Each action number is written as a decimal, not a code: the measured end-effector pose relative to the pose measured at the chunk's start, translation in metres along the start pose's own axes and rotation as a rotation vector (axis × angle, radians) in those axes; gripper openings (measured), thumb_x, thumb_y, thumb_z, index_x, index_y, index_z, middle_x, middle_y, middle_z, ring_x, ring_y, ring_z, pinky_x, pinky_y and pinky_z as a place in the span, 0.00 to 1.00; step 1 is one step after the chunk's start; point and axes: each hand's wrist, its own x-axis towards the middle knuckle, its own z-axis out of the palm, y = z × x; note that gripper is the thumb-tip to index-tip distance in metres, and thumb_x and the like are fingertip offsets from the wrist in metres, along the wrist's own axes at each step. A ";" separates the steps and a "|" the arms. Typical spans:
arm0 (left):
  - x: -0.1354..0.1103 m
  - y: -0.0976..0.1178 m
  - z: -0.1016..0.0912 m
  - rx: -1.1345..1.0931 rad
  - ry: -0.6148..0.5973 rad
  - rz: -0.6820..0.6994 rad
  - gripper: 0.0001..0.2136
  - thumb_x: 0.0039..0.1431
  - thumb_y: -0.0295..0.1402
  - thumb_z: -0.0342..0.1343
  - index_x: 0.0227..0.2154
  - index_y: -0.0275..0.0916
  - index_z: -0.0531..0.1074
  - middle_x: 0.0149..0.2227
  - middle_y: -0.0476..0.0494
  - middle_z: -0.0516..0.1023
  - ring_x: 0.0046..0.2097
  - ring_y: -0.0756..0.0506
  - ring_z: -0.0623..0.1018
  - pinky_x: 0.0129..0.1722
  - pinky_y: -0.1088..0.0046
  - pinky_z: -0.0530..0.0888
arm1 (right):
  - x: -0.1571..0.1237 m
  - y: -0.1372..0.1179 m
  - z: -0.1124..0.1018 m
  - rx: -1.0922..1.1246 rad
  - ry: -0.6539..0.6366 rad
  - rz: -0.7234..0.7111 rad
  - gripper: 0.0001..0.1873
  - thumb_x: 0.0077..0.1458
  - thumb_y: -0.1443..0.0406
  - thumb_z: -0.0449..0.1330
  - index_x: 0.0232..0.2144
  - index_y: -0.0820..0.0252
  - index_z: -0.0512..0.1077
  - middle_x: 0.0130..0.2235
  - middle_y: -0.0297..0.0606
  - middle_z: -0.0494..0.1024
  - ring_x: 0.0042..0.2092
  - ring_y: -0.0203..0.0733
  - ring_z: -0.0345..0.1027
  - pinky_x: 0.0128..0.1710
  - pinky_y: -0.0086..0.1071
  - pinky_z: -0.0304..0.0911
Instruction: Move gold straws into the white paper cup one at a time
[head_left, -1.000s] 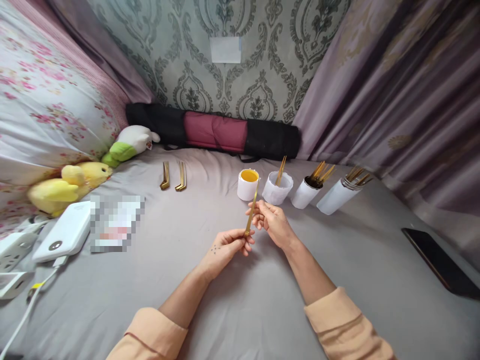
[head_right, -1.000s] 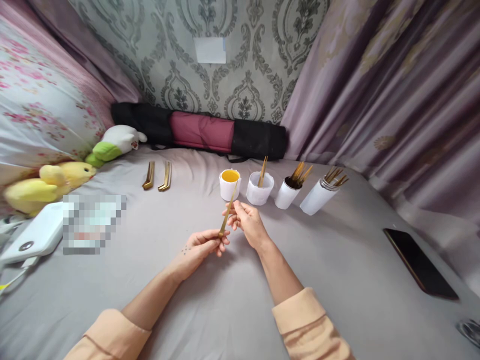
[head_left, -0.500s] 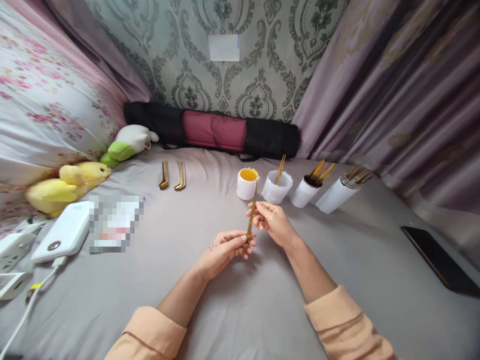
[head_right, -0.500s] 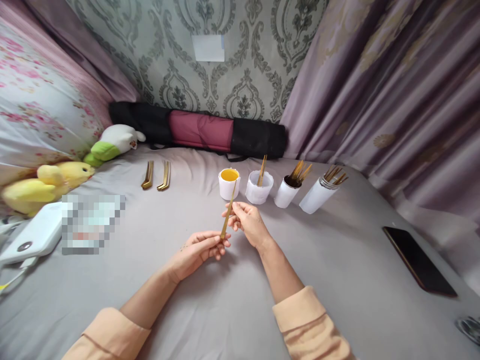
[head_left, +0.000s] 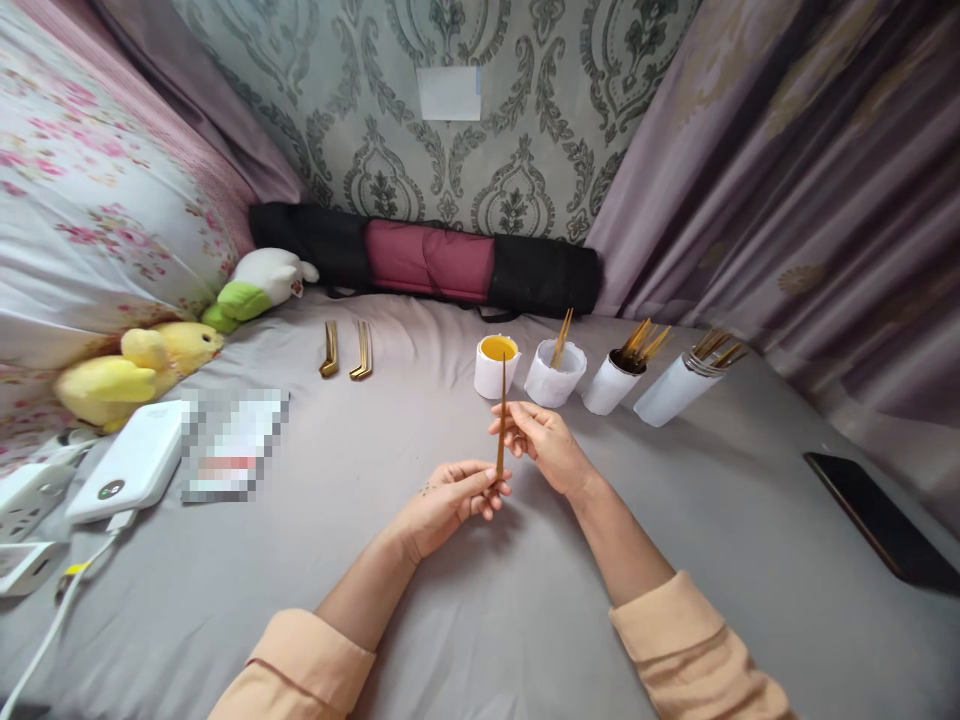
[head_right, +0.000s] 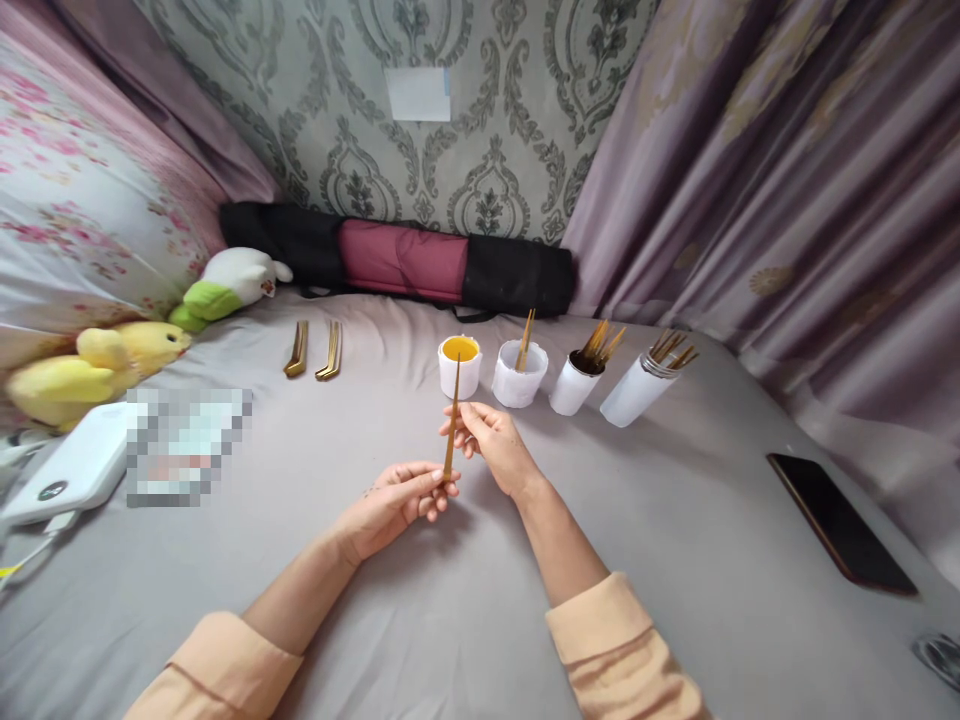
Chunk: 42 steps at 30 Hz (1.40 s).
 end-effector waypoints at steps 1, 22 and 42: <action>0.000 0.000 0.000 -0.002 0.002 0.000 0.12 0.50 0.35 0.57 0.34 0.31 0.74 0.32 0.37 0.75 0.29 0.51 0.72 0.27 0.78 0.67 | 0.000 0.000 0.000 -0.016 0.005 -0.008 0.19 0.51 0.53 0.53 0.36 0.61 0.72 0.32 0.40 0.76 0.26 0.29 0.62 0.22 0.24 0.56; 0.003 0.000 -0.004 -0.083 0.036 -0.036 0.12 0.49 0.31 0.58 0.37 0.31 0.71 0.33 0.37 0.76 0.29 0.52 0.74 0.27 0.79 0.70 | -0.001 0.002 0.001 -0.063 0.014 -0.034 0.15 0.47 0.58 0.59 0.36 0.60 0.71 0.32 0.37 0.74 0.33 0.35 0.66 0.35 0.31 0.63; -0.001 0.005 -0.005 -0.217 0.043 -0.028 0.16 0.47 0.20 0.54 0.42 0.29 0.68 0.43 0.30 0.73 0.39 0.46 0.76 0.44 0.72 0.68 | 0.001 0.005 -0.004 -0.019 0.028 -0.042 0.15 0.47 0.58 0.59 0.37 0.59 0.71 0.34 0.37 0.75 0.37 0.37 0.68 0.40 0.37 0.65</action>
